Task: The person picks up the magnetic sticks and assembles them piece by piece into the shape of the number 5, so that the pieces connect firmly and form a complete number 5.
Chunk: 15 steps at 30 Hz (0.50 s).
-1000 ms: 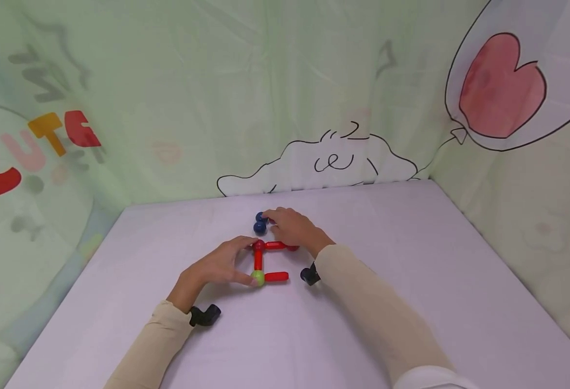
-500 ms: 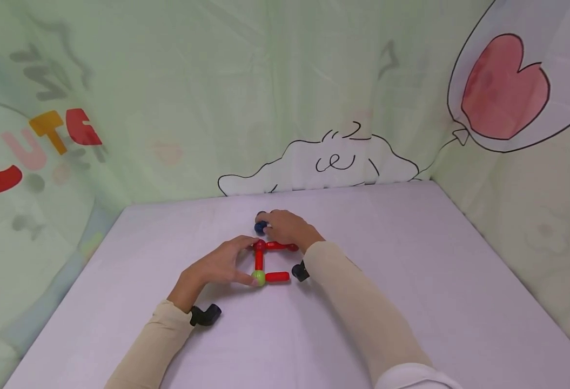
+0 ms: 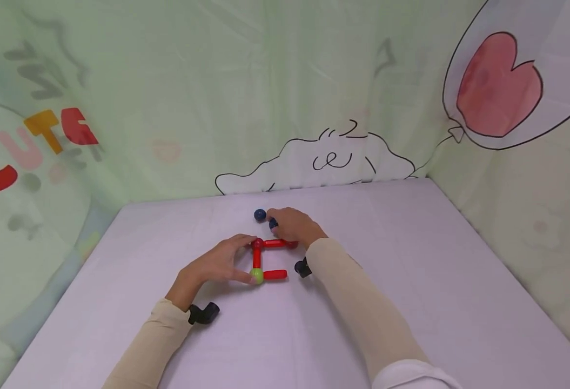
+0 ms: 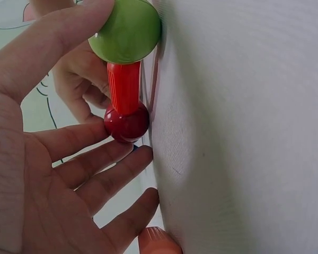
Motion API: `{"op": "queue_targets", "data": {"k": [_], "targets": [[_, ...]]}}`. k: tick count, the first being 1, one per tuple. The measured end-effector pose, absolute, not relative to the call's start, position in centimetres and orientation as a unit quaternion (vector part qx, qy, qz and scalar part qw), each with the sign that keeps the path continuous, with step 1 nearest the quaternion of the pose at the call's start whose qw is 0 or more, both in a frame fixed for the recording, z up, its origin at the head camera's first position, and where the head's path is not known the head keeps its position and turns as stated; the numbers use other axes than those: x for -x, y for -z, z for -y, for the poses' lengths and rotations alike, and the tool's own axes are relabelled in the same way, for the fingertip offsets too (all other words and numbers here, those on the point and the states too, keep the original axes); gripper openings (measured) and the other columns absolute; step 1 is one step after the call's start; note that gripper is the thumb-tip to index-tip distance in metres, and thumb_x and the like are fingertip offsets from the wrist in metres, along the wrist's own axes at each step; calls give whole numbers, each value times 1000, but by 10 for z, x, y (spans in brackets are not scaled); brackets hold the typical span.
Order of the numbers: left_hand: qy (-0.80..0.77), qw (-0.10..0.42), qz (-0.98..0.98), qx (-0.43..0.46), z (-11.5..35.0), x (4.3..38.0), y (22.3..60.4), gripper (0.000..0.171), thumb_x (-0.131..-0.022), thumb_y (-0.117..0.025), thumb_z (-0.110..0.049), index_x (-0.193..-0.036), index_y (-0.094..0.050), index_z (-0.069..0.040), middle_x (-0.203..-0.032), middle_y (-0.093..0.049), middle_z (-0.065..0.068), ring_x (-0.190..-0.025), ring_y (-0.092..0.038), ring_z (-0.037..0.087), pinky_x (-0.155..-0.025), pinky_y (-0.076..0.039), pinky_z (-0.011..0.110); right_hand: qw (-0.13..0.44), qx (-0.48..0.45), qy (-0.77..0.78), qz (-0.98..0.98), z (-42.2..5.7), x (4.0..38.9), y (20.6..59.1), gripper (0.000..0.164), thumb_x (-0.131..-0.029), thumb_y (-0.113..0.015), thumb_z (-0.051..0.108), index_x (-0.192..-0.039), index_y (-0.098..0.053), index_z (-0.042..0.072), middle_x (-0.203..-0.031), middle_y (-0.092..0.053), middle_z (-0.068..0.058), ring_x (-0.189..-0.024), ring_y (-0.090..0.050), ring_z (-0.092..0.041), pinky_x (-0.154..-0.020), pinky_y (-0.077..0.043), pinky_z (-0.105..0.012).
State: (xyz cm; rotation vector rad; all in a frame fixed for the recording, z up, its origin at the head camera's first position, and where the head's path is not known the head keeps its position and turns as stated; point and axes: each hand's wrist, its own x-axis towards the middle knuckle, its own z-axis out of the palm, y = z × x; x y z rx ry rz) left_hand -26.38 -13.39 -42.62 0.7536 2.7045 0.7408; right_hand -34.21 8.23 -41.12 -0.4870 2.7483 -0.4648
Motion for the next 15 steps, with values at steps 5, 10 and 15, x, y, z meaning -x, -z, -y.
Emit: {"op": "queue_targets", "data": {"k": [5,10,15], "targets": [[-258,120,-926,-249,134,263,424,97,-73,-88,-45,-153,-44,-13,-153,-46,4,-143,-41,25,-115,-39,47,166,141,193,-957,-90,343,408,47,-98,-68,26,-141,-52,21,-121,-57,-11,-101,-57,-25,-71,-56,-29],[-251,131,-928,-243,132,262,426,98,-73,-87,-47,-155,-42,-16,-155,-44,4,-144,-39,25,-115,-39,48,157,138,198,-958,-98,340,406,44,-99,-66,23,-141,-52,20,-119,-57,-10,-94,-59,-22,-70,-53,-28],[-245,131,-931,-238,128,262,425,100,-73,-87,-49,-155,-42,-16,-156,-44,3,-145,-39,25,-114,-39,49,133,142,213,-957,-106,337,401,43,-100,-64,21,-141,-52,18,-124,-58,-11,-102,-57,-25,-82,-56,-35]]}}
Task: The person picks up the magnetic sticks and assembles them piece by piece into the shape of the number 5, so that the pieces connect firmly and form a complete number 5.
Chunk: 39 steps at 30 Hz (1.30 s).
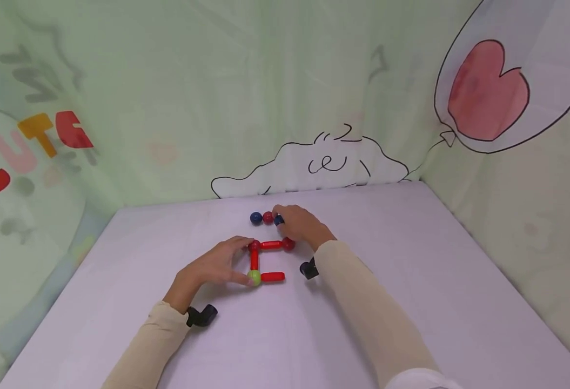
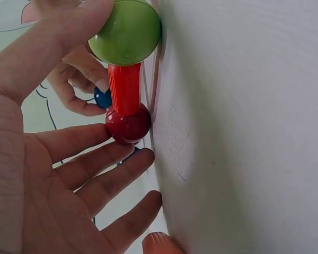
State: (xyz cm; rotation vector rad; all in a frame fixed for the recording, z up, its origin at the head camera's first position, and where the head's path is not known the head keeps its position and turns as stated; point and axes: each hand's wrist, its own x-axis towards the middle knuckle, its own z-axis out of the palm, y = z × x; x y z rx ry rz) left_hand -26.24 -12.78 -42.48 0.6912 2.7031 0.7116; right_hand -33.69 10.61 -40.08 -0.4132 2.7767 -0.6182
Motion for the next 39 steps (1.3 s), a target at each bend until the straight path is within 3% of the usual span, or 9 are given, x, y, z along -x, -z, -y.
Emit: {"op": "queue_targets", "data": {"k": [6,12,22,26,31,39], "targets": [[-240,133,-933,-234,125,263,423,99,-73,-87,-49,-155,-43,-16,-155,-44,3,-144,-39,25,-115,-39,48,100,133,217,-962,-115,331,399,43,-101,-61,23,-142,-51,14,-132,-60,-13,-117,-55,-30,-101,-51,-48],[-231,130,-935,-238,124,265,424,98,-74,-86,-47,-155,-42,-15,-156,-44,3,-145,-39,24,-115,-39,47,79,134,222,-963,-128,327,401,45,-101,-61,26,-142,-53,10,-134,-60,-16,-121,-55,-33,-104,-49,-51],[-230,136,-935,-235,128,265,429,98,-75,-87,-46,-156,-42,-15,-156,-44,4,-145,-39,25,-113,-40,48,70,140,217,-964,-140,313,403,45,-99,-64,29,-139,-55,8,-125,-64,-17,-109,-59,-31,-91,-57,-45],[-232,126,-933,-243,129,267,430,97,-75,-88,-44,-156,-41,-15,-156,-44,3,-145,-39,25,-114,-40,46,72,147,198,-966,-144,305,400,44,-97,-68,30,-134,-59,7,-111,-67,-12,-96,-60,-26,-78,-59,-35],[-240,121,-931,-248,129,269,431,96,-75,-88,-42,-155,-42,-14,-155,-45,4,-144,-40,24,-114,-39,46,62,165,194,-965,-147,299,401,43,-95,-70,30,-129,-63,4,-89,-66,-5,-79,-58,-20,-65,-52,-27],[-240,124,-931,-244,128,268,427,97,-75,-88,-43,-156,-41,-15,-156,-44,3,-145,-39,24,-115,-39,46,24,192,172,-966,-153,288,404,39,-91,-74,32,-118,-70,4,-75,-65,1,-72,-56,-18,-64,-50,-28]]}}
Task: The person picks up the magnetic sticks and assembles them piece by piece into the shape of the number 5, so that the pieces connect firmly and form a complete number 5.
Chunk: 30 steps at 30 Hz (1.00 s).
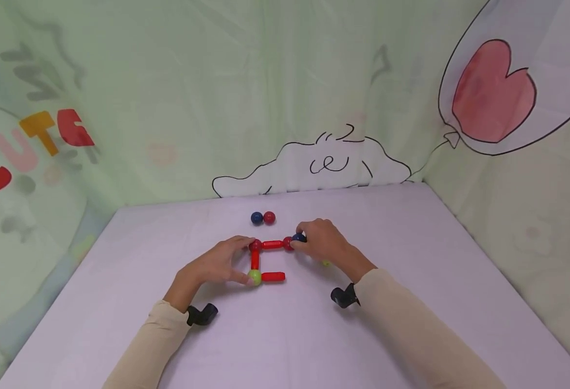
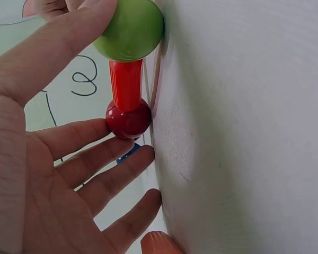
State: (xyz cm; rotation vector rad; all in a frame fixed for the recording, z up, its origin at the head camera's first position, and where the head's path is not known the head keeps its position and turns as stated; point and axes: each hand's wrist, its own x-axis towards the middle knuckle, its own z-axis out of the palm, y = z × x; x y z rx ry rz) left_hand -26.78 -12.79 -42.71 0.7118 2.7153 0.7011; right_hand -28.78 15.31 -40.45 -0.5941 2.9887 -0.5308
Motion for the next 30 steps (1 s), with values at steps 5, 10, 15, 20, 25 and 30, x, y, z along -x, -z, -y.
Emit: {"op": "queue_targets", "data": {"k": [5,10,15,20,25,30], "targets": [[-244,120,-930,-246,127,269,422,97,-75,-88,-42,-155,-42,-14,-155,-45,4,-144,-39,24,-115,-38,46,19,198,155,-968,-154,285,406,42,-89,-77,35,-117,-70,4,-70,-62,2,-73,-56,-19,-65,-50,-29],[-240,118,-931,-249,127,270,425,95,-75,-87,-42,-155,-42,-15,-155,-45,3,-144,-40,23,-116,-38,45,34,211,138,-967,-151,282,411,44,-89,-78,39,-114,-71,4,-65,-58,3,-72,-55,-18,-63,-48,-27],[-243,120,-931,-246,128,270,426,95,-75,-88,-42,-155,-43,-15,-155,-45,3,-144,-39,24,-115,-38,46,45,225,128,-965,-149,277,416,44,-87,-79,41,-111,-72,4,-67,-59,3,-72,-53,-17,-61,-44,-27],[-244,123,-931,-243,128,268,426,95,-75,-87,-42,-155,-42,-15,-155,-45,2,-144,-39,24,-115,-38,46,64,217,129,-965,-148,272,421,45,-85,-81,41,-113,-73,7,-73,-63,3,-78,-55,-17,-64,-49,-26],[-241,117,-933,-242,128,268,426,97,-75,-88,-44,-155,-42,-15,-155,-45,2,-144,-40,23,-116,-37,45,73,208,140,-965,-146,269,421,47,-82,-84,42,-112,-72,7,-77,-65,3,-81,-56,-18,-66,-52,-26],[-239,117,-934,-240,128,268,427,97,-74,-88,-44,-155,-42,-15,-156,-44,3,-145,-39,24,-117,-36,46,87,202,138,-966,-145,268,423,49,-79,-86,42,-111,-71,8,-78,-64,2,-83,-55,-19,-66,-51,-26]]}}
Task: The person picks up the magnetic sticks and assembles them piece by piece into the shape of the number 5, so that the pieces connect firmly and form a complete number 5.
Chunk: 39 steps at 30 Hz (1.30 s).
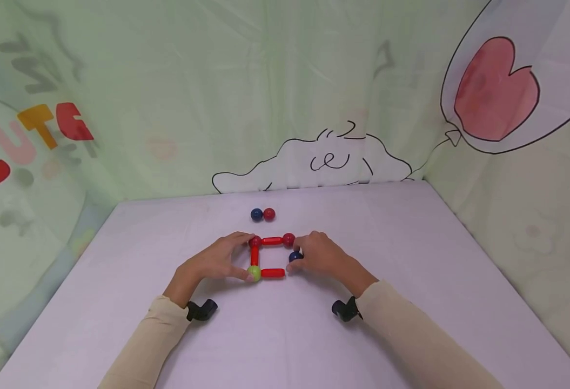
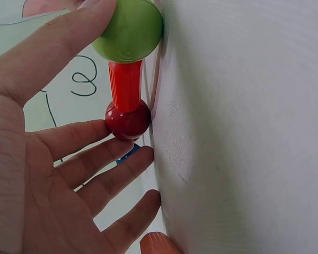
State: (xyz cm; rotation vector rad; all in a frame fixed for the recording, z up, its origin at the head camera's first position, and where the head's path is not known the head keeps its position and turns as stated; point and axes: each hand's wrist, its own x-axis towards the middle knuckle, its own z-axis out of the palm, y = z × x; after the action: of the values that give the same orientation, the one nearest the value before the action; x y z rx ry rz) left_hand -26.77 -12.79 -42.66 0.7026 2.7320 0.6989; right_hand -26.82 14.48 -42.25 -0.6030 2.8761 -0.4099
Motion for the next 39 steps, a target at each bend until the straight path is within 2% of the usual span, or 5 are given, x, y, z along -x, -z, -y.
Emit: {"op": "queue_targets", "data": {"k": [7,21,39], "targets": [[-237,116,-934,-240,127,267,426,97,-75,-88,-44,-155,-42,-16,-156,-44,3,-145,-39,24,-117,-35,46,109,208,149,-961,-148,263,422,45,-76,-88,44,-103,-70,12,-73,-62,3,-79,-55,-17,-64,-50,-26],[-242,122,-933,-237,127,265,426,97,-76,-87,-42,-156,-41,-15,-157,-43,3,-146,-38,25,-117,-35,47,136,227,194,-945,-145,256,428,46,-75,-88,47,-100,-69,13,-74,-61,4,-76,-56,-16,-64,-51,-26],[-253,122,-930,-237,127,265,426,95,-79,-86,-38,-157,-38,-14,-159,-41,2,-149,-34,23,-119,-32,45,120,234,205,-943,-146,257,430,46,-76,-86,49,-100,-68,14,-73,-60,5,-73,-56,-15,-64,-50,-27]]}}
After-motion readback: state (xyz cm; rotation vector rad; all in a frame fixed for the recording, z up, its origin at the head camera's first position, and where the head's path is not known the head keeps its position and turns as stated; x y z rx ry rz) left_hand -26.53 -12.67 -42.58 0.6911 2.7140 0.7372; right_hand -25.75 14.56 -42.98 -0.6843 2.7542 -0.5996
